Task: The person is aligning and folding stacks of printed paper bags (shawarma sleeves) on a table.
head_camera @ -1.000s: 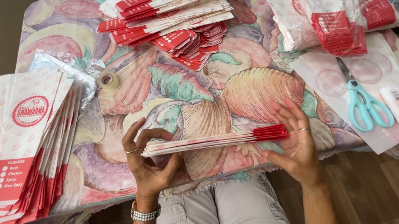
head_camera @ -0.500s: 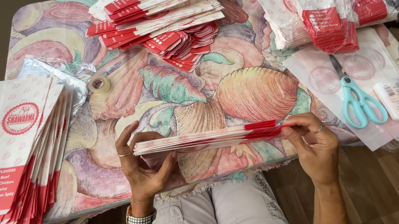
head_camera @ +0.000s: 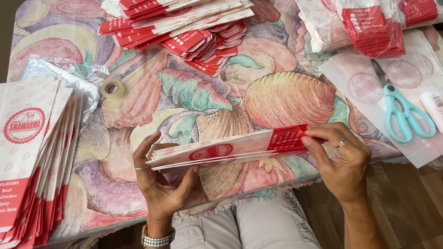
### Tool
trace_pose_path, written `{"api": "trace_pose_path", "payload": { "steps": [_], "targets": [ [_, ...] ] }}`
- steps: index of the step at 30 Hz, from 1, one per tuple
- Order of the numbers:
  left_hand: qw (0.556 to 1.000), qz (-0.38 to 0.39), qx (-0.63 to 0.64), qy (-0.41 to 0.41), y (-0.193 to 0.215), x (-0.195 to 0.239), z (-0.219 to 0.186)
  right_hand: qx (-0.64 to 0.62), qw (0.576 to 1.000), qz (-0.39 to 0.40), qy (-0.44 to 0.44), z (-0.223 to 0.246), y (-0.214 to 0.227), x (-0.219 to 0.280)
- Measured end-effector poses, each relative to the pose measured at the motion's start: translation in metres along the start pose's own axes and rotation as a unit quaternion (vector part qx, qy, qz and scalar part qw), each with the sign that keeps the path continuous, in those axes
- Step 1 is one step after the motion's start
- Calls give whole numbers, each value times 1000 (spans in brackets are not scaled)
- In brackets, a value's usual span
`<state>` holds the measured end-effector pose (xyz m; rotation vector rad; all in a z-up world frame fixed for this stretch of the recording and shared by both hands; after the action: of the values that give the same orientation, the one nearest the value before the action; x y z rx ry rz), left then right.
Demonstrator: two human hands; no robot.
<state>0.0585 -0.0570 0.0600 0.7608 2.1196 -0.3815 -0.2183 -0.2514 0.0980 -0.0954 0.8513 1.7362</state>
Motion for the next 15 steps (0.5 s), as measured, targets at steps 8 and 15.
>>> {"api": "trace_pose_path", "payload": {
  "steps": [8, 15],
  "targets": [
    [1000, 14, -23, 14, -2, 5, -1, -39, 985, 91, -145, -38, -6, 12],
    [998, 28, -48, 12, -2, 9, -1, -15, 997, 69, -41, -8, 5, 20]
  ]
}}
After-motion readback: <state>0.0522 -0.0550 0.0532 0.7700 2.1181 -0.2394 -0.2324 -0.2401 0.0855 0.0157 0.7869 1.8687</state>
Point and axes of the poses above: each hand's wrist, its own x-axis away from the middle knuckle, its own y-axis out of the back of the hand, z = x × y, the point moved 10 cm from there along -x, towards the middle knuckle, and after that the axes turned 15 degrees about -y, right-handed, at the moved point
